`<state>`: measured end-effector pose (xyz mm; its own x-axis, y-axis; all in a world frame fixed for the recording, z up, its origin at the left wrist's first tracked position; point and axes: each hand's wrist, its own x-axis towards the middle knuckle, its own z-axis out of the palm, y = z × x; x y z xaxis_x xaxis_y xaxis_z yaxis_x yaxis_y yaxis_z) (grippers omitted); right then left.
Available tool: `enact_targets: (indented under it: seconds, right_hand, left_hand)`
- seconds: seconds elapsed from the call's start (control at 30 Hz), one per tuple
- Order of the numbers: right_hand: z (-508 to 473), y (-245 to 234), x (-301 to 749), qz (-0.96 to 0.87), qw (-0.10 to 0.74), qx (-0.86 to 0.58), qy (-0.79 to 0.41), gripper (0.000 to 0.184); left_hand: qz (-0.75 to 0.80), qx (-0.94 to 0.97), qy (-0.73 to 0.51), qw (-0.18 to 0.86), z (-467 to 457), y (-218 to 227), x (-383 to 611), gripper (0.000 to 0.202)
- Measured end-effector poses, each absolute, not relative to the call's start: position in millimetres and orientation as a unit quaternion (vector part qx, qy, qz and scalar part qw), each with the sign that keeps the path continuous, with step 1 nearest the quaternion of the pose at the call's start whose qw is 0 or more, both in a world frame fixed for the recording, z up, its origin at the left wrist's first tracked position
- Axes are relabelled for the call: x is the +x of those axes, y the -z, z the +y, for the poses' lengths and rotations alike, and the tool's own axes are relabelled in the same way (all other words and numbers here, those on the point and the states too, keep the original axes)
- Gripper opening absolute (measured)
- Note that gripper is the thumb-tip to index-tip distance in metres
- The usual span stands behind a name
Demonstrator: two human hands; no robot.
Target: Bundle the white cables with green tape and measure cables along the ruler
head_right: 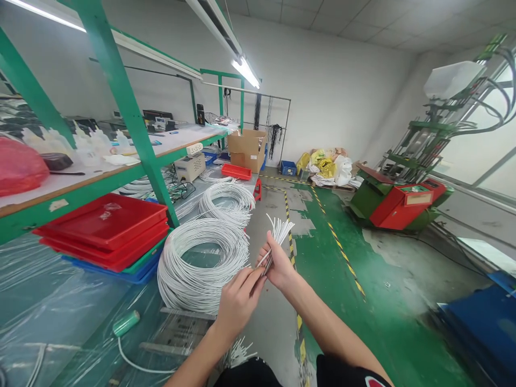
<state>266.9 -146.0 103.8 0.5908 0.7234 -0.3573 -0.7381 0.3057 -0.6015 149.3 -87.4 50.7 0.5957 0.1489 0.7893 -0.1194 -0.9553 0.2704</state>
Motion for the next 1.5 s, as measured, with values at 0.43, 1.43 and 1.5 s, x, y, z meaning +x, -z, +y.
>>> enact_targets:
  seconds: [0.43,1.43,1.5]
  right_hand:
    - [-133.4,-91.3,258.0,0.027,0.831,-0.383,-0.402,0.066]
    - [-142.9,-83.9,224.2,-0.178,0.747,-0.51,-0.389,0.072]
    - [-141.5,-82.3,221.8,-0.175,0.75,-0.508,-0.385,0.073]
  left_hand:
    - [0.176,0.918,-0.27,0.23,-91.6,-65.4,145.0,0.007]
    - [0.136,0.641,-0.313,0.688,-38.4,-111.2,184.9,0.027]
    - [0.137,0.636,-0.32,0.689,-38.5,-108.5,184.3,0.027]
